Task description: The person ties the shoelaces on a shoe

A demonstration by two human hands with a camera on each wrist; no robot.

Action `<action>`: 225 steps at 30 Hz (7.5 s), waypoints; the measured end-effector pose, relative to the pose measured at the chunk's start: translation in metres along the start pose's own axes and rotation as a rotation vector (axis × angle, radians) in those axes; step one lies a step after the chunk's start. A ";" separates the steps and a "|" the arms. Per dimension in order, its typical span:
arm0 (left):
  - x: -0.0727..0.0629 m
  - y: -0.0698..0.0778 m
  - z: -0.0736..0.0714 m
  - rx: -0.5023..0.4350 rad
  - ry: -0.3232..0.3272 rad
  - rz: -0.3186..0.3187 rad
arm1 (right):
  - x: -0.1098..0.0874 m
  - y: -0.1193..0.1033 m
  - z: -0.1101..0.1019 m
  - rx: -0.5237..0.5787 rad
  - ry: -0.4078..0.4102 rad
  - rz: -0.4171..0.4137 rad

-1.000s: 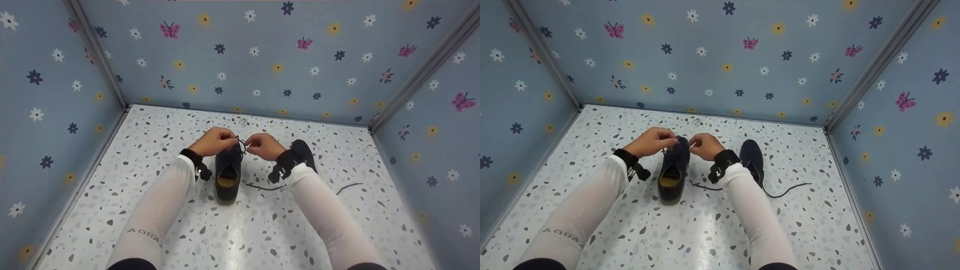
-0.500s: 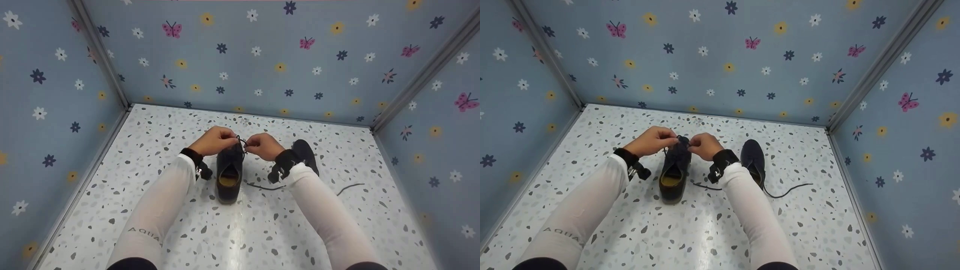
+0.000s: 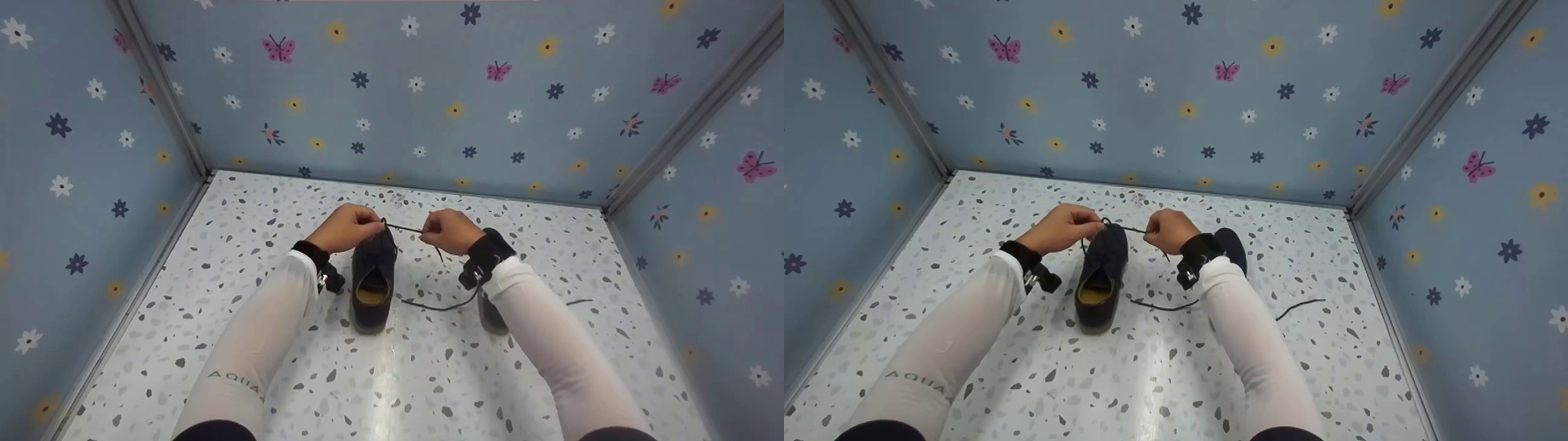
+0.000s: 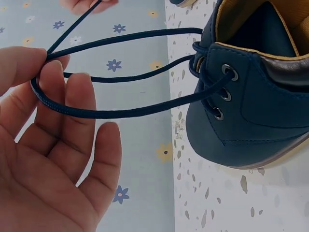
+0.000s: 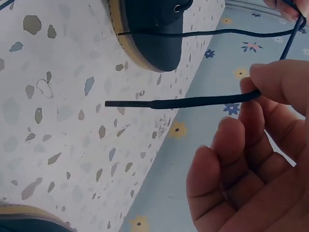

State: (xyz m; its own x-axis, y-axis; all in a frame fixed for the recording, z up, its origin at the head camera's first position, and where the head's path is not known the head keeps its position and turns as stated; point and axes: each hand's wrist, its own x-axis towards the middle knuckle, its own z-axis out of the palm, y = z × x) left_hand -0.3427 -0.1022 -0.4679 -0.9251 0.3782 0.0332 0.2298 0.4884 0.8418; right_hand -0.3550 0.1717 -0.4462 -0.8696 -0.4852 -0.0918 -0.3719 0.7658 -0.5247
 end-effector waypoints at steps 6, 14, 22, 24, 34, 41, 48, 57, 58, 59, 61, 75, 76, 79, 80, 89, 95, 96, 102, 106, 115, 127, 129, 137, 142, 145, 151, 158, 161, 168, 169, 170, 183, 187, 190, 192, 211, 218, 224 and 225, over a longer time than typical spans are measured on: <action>0.003 0.001 -0.002 0.009 0.006 -0.011 | -0.010 -0.004 -0.009 0.154 -0.071 -0.058; 0.005 -0.001 -0.002 0.014 0.020 -0.028 | -0.014 -0.017 0.004 0.445 -0.032 -0.043; 0.003 -0.003 -0.002 -0.002 0.052 -0.037 | -0.012 -0.027 0.034 0.503 0.056 -0.079; 0.002 -0.004 -0.002 -0.003 0.059 -0.041 | -0.011 -0.029 0.041 0.491 0.075 -0.079; -0.001 -0.007 0.001 -0.036 0.102 -0.047 | 0.000 -0.036 0.079 0.280 0.225 -0.032; -0.004 -0.010 0.003 -0.045 0.100 -0.050 | 0.004 -0.033 0.093 0.206 0.248 0.011; -0.008 -0.014 0.000 -0.059 0.072 -0.050 | 0.001 -0.015 0.084 0.167 0.188 -0.001; -0.012 -0.022 -0.002 -0.055 0.043 -0.056 | 0.013 0.002 0.071 0.152 0.111 -0.013; -0.012 -0.024 -0.002 -0.055 0.040 -0.053 | 0.015 0.002 0.071 0.147 0.097 -0.025; -0.012 -0.025 -0.002 -0.056 0.038 -0.050 | 0.017 0.001 0.071 0.140 0.085 -0.036; -0.013 -0.027 -0.002 -0.057 0.036 -0.046 | 0.022 -0.002 0.071 0.125 0.062 -0.058; -0.014 -0.034 -0.006 -0.108 0.009 -0.057 | 0.030 -0.016 0.073 0.008 -0.084 -0.206; -0.014 -0.034 -0.006 -0.105 0.011 -0.057 | 0.030 -0.016 0.073 0.000 -0.065 -0.213; -0.014 -0.033 -0.005 -0.088 0.016 -0.045 | 0.030 -0.016 0.075 -0.033 -0.013 -0.237; -0.014 -0.033 -0.005 -0.079 0.018 -0.042 | 0.030 -0.016 0.075 -0.050 0.003 -0.245; -0.015 -0.033 -0.004 -0.075 0.039 -0.055 | 0.018 -0.006 0.058 -0.108 0.071 -0.195; -0.015 -0.036 -0.001 -0.063 0.077 -0.071 | 0.001 0.007 0.036 -0.140 0.080 -0.184; -0.015 -0.036 0.000 -0.064 0.081 -0.072 | -0.001 0.009 0.033 -0.140 0.082 -0.186; -0.014 -0.037 0.007 -0.094 0.089 -0.078 | -0.009 0.016 0.024 -0.142 0.088 -0.185; -0.013 -0.038 0.011 -0.141 0.109 -0.086 | -0.010 0.017 0.026 -0.151 0.073 -0.194; -0.011 -0.040 0.013 -0.237 0.131 -0.087 | -0.009 0.017 0.032 -0.150 0.055 -0.185; -0.010 -0.039 0.014 -0.323 0.128 -0.113 | -0.011 0.014 0.030 -0.156 0.037 -0.194; -0.010 -0.039 0.014 -0.299 0.150 -0.114 | -0.012 0.013 0.027 -0.156 0.029 -0.184; -0.014 -0.041 0.006 -0.367 0.195 -0.149 | -0.020 0.021 0.010 -0.175 0.018 -0.197; -0.018 -0.043 -0.004 -0.491 0.174 -0.184 | -0.025 0.029 -0.003 -0.215 0.052 -0.173; -0.021 -0.045 -0.009 -0.501 0.167 -0.190 | -0.029 0.036 -0.011 -0.244 0.066 -0.156; -0.027 -0.052 -0.015 -0.541 0.152 -0.218 | -0.040 0.055 -0.024 -0.290 0.074 -0.068; -0.040 -0.063 -0.025 -0.617 0.204 -0.251 | -0.051 0.074 -0.029 -0.300 0.086 -0.024; -0.046 -0.068 -0.028 -0.628 0.223 -0.267 | -0.054 0.079 -0.030 -0.298 0.091 -0.035; -0.057 -0.080 -0.034 -0.547 0.248 -0.333 | -0.063 0.090 -0.033 -0.335 0.109 -0.012; -0.059 -0.082 -0.035 -0.532 0.251 -0.349 | -0.064 0.092 -0.034 -0.332 0.114 -0.009; -0.061 -0.084 -0.036 -0.519 0.248 -0.363 | -0.065 0.094 -0.035 -0.328 0.119 -0.005; -0.083 -0.108 -0.051 -0.266 0.131 -0.515 | -0.077 0.123 -0.050 -0.308 0.097 0.066; -0.086 -0.111 -0.052 -0.233 0.111 -0.547 | -0.079 0.129 -0.051 -0.305 0.078 0.098; -0.087 -0.111 -0.052 -0.215 0.097 -0.564 | -0.079 0.132 -0.051 -0.302 0.070 0.118; -0.087 -0.111 -0.051 -0.186 0.087 -0.572 | -0.079 0.131 -0.050 -0.301 0.069 0.127; -0.054 -0.072 -0.035 0.233 -0.159 -0.419 | -0.036 0.050 -0.019 -0.358 0.056 0.001; -0.041 -0.060 -0.015 0.242 -0.305 -0.249 | -0.015 0.023 0.027 -0.249 -0.011 -0.117; -0.038 -0.064 0.002 0.334 -0.349 -0.183 | -0.003 0.024 0.070 -0.158 -0.038 -0.094; -0.039 -0.065 0.004 0.327 -0.354 -0.179 | -0.002 0.026 0.075 -0.147 -0.038 -0.076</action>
State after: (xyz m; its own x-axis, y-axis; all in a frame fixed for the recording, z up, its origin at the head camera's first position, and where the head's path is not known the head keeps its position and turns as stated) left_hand -0.3207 -0.1454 -0.5258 -0.8129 0.4810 -0.3283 0.2116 0.7692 0.6030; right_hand -0.3387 0.1604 -0.5231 -0.8254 -0.5573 -0.0905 -0.4816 0.7786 -0.4023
